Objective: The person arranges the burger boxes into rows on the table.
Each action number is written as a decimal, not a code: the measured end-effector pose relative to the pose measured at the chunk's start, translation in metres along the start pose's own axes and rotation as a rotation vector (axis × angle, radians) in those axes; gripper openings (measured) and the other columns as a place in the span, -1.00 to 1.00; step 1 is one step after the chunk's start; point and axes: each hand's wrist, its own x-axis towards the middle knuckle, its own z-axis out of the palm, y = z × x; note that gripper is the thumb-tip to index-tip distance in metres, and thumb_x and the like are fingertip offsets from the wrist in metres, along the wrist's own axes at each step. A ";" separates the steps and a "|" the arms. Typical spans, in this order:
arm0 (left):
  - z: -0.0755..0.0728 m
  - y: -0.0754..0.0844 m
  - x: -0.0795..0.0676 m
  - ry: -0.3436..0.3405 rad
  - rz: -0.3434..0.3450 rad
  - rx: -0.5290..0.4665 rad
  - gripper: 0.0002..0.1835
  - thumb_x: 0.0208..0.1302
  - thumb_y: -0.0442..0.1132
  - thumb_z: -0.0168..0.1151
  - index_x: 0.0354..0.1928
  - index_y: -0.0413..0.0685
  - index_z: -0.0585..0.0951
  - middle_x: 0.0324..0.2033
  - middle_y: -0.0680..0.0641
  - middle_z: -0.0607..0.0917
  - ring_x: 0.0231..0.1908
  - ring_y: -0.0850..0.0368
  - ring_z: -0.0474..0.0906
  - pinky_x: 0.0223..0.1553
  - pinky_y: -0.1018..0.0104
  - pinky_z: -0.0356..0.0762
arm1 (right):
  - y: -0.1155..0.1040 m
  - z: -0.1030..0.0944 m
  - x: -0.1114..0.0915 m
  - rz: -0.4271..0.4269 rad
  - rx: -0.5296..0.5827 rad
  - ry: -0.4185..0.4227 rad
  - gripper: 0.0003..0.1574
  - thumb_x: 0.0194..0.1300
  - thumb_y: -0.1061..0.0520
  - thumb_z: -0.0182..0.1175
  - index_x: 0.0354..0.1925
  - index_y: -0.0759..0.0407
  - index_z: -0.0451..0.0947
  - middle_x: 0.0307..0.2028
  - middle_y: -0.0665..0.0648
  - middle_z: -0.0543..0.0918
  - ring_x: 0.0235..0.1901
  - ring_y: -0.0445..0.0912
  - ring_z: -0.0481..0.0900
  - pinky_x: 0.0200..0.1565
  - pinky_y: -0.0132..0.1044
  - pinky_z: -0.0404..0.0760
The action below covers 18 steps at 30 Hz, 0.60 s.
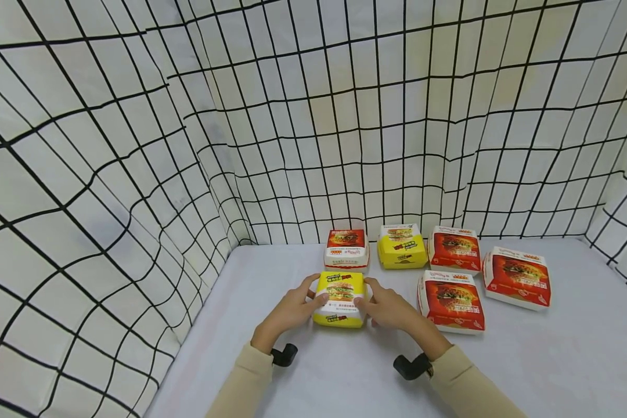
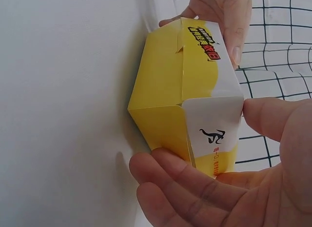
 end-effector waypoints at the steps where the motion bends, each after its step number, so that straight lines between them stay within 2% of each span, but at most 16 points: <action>1: 0.000 0.000 0.000 0.002 -0.001 0.000 -0.22 0.46 0.29 0.08 0.58 0.21 0.17 0.13 -0.17 0.63 -0.17 0.05 0.55 -0.14 0.10 0.50 | 0.000 0.000 0.000 0.000 -0.001 0.000 -0.01 0.45 -0.28 0.15 0.59 0.09 0.04 -0.41 0.12 0.64 -0.41 -0.05 0.56 -0.34 -0.22 0.52; 6: -0.002 -0.001 -0.003 0.014 -0.002 0.023 -0.22 0.46 0.29 0.06 0.58 0.17 0.18 0.14 -0.16 0.64 -0.18 0.08 0.56 -0.16 0.12 0.51 | -0.001 -0.002 -0.004 -0.004 -0.007 0.003 -0.02 0.46 -0.28 0.15 0.58 0.09 0.05 -0.41 0.12 0.64 -0.41 -0.05 0.55 -0.34 -0.22 0.50; 11: -0.013 0.003 -0.008 0.085 0.007 0.123 -0.24 0.49 0.25 0.06 0.57 0.09 0.20 0.16 -0.14 0.67 -0.07 0.03 0.64 -0.06 0.00 0.59 | -0.004 -0.011 -0.013 -0.034 -0.026 0.020 -0.04 0.46 -0.25 0.17 0.57 0.11 0.07 -0.30 0.11 0.68 -0.37 -0.07 0.58 -0.32 -0.21 0.57; 14: -0.022 0.013 -0.009 0.133 0.028 0.169 -0.28 0.49 0.21 0.10 0.55 0.11 0.26 0.16 -0.13 0.69 -0.03 0.00 0.66 -0.07 0.00 0.61 | -0.009 -0.027 -0.022 -0.054 -0.032 0.037 -0.05 0.47 -0.23 0.17 0.58 0.09 0.07 -0.22 0.13 0.69 -0.34 -0.07 0.59 -0.30 -0.20 0.59; 18: -0.035 0.037 -0.005 0.193 0.084 0.159 -0.39 0.47 0.13 0.17 0.46 0.12 0.40 0.12 -0.10 0.71 -0.09 0.02 0.67 -0.20 0.13 0.62 | -0.012 -0.058 -0.032 -0.105 -0.055 0.081 -0.03 0.46 -0.25 0.18 0.59 0.05 0.03 -0.20 0.14 0.67 -0.34 -0.06 0.55 -0.32 -0.23 0.54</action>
